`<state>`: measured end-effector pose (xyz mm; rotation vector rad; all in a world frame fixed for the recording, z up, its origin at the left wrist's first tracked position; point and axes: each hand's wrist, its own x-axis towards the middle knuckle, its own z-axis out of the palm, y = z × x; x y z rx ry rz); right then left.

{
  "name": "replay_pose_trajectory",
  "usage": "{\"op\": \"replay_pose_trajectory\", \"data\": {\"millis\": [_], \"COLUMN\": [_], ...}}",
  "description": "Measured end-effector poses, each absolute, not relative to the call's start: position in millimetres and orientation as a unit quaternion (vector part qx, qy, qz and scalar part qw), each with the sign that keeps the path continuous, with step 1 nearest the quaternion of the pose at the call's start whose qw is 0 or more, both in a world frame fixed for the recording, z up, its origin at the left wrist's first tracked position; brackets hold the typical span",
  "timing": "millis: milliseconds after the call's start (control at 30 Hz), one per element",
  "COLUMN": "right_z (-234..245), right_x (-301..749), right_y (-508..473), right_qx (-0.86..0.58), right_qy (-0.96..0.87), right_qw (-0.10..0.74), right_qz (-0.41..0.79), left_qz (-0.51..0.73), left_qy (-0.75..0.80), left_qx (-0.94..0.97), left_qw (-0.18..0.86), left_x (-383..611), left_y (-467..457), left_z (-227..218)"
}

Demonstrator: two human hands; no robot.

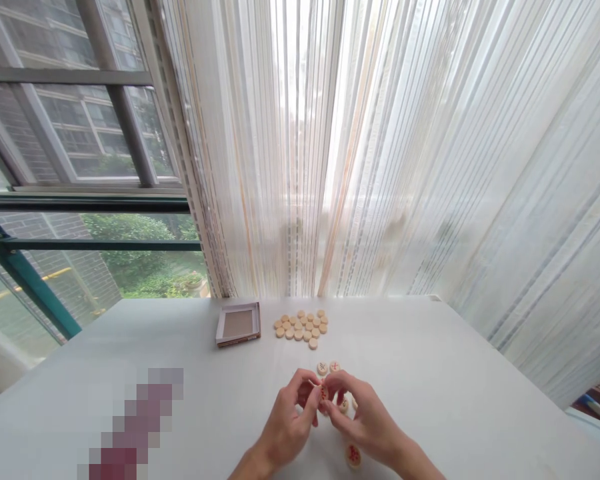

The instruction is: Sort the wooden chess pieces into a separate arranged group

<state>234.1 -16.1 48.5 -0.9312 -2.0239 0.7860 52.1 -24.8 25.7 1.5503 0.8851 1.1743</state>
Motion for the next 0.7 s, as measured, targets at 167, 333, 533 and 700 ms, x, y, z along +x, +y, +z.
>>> {"op": "replay_pose_trajectory", "data": {"millis": [167, 333, 533, 700], "right_z": [50.4, 55.6, 58.8, 57.5], "right_x": [232.9, 232.1, 232.9, 232.8], "right_y": [-16.2, -14.7, -16.3, -16.8], "right_qx": [-0.361, -0.363, -0.365, -0.374], "right_qy": [-0.784, -0.758, -0.747, -0.753], "right_qw": [0.392, 0.407, 0.411, 0.402], "right_qz": [0.318, 0.357, 0.374, 0.362], "left_qz": [0.483, 0.466, 0.467, 0.468], "left_qy": [0.367, 0.378, 0.379, 0.376], "left_qx": [0.643, 0.668, 0.663, 0.660], "left_qw": [0.468, 0.439, 0.447, 0.453], "left_x": [51.2, 49.2, 51.0, 51.1], "left_y": [-25.0, -25.5, -26.5, -27.9], "left_z": [28.8, 29.8, 31.3, 34.2]}}
